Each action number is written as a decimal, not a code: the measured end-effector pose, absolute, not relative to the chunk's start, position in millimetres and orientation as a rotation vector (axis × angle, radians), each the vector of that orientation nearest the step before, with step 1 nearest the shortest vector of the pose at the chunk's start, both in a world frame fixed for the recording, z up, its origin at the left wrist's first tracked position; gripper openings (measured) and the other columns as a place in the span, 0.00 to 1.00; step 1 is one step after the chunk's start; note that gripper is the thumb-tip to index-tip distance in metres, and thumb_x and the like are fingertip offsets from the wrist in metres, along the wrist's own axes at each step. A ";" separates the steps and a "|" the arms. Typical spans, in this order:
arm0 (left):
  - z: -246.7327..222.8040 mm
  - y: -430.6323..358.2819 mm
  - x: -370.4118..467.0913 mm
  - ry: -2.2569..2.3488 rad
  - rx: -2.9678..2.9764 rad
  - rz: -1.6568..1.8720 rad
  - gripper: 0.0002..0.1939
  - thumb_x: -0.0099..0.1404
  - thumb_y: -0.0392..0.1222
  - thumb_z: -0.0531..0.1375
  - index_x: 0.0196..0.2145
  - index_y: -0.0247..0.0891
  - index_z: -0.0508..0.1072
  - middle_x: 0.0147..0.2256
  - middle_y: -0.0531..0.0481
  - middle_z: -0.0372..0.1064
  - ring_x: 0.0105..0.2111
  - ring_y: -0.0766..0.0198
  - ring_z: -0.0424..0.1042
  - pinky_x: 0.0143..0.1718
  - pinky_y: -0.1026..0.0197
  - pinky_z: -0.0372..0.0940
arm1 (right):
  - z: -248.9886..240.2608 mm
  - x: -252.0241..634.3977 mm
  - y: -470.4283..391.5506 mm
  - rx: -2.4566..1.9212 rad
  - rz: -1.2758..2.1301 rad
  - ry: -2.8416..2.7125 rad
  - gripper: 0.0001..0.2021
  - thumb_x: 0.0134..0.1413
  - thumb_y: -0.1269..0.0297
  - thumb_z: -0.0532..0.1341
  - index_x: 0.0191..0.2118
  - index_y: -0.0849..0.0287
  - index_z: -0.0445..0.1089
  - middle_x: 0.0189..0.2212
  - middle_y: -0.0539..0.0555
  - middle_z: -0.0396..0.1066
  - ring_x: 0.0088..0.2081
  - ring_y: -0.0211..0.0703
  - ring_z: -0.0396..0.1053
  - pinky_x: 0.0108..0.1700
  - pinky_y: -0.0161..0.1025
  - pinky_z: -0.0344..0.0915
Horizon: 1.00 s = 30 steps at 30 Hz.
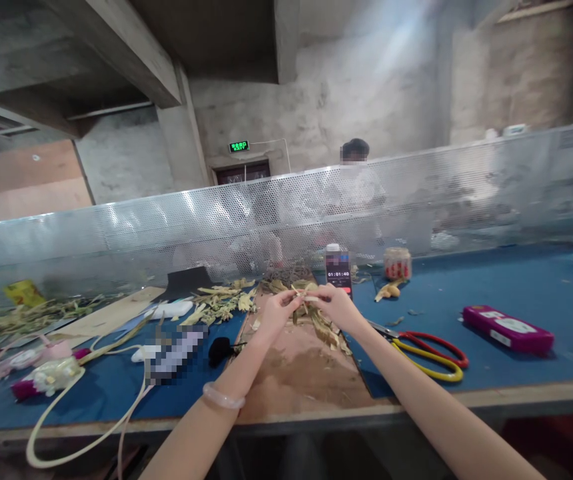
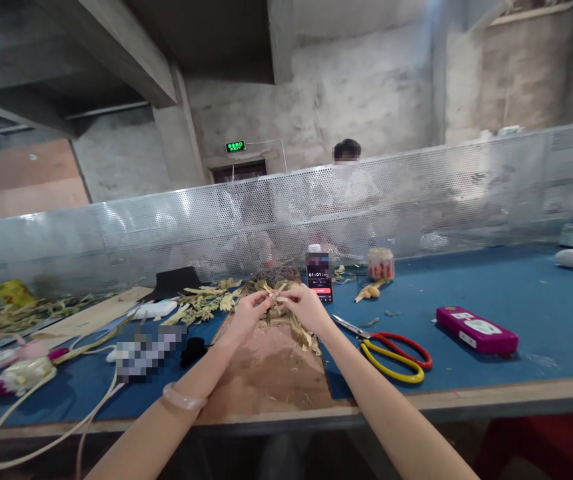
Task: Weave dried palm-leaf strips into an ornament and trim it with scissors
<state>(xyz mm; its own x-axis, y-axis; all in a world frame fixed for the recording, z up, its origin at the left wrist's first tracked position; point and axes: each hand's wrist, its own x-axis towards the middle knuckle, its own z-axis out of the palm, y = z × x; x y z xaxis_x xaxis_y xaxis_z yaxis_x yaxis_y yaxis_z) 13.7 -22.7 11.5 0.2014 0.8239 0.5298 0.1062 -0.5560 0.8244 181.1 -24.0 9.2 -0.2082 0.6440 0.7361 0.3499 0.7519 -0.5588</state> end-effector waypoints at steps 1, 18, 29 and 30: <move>11.0 -22.5 13.8 0.866 1.824 1.406 0.19 0.54 0.48 0.60 0.41 0.33 0.74 0.38 0.44 0.74 0.35 0.59 0.71 0.38 0.60 0.64 | 8.6 181.3 -23.6 -0.769 0.331 -1.819 0.10 0.52 0.60 0.58 0.34 0.55 0.76 0.26 0.51 0.72 0.32 0.41 0.62 0.37 0.36 0.57; 6.8 -14.8 13.7 0.820 1.625 1.476 0.16 0.52 0.47 0.62 0.36 0.34 0.75 0.28 0.49 0.72 0.26 0.67 0.66 0.29 0.66 0.59 | 5.9 169.3 -32.2 -0.830 -0.025 -1.937 0.17 0.60 0.62 0.50 0.26 0.57 0.72 0.27 0.50 0.69 0.33 0.38 0.63 0.39 0.37 0.52; 2.8 -13.7 16.6 0.675 1.537 1.406 0.16 0.52 0.47 0.62 0.37 0.34 0.76 0.31 0.46 0.72 0.30 0.65 0.67 0.34 0.63 0.60 | 1.1 170.2 -25.2 -0.811 -0.119 -1.855 0.12 0.56 0.61 0.56 0.28 0.55 0.74 0.26 0.50 0.63 0.32 0.38 0.61 0.36 0.37 0.52; 3.3 -14.1 16.0 0.689 1.570 1.400 0.17 0.52 0.47 0.62 0.37 0.34 0.76 0.32 0.46 0.73 0.31 0.64 0.68 0.36 0.63 0.60 | 0.5 171.3 -24.1 -0.815 -0.145 -1.850 0.11 0.56 0.60 0.56 0.28 0.55 0.74 0.25 0.50 0.62 0.31 0.38 0.60 0.35 0.38 0.51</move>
<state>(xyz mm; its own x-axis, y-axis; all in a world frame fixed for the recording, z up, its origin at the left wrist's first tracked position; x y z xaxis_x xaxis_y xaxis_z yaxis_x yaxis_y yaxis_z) 16.0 -14.1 3.3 0.2051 0.8592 0.4687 -0.1529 -0.4449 0.8824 171.3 -24.1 0.5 -0.2077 0.4644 0.8609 0.5926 0.7600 -0.2669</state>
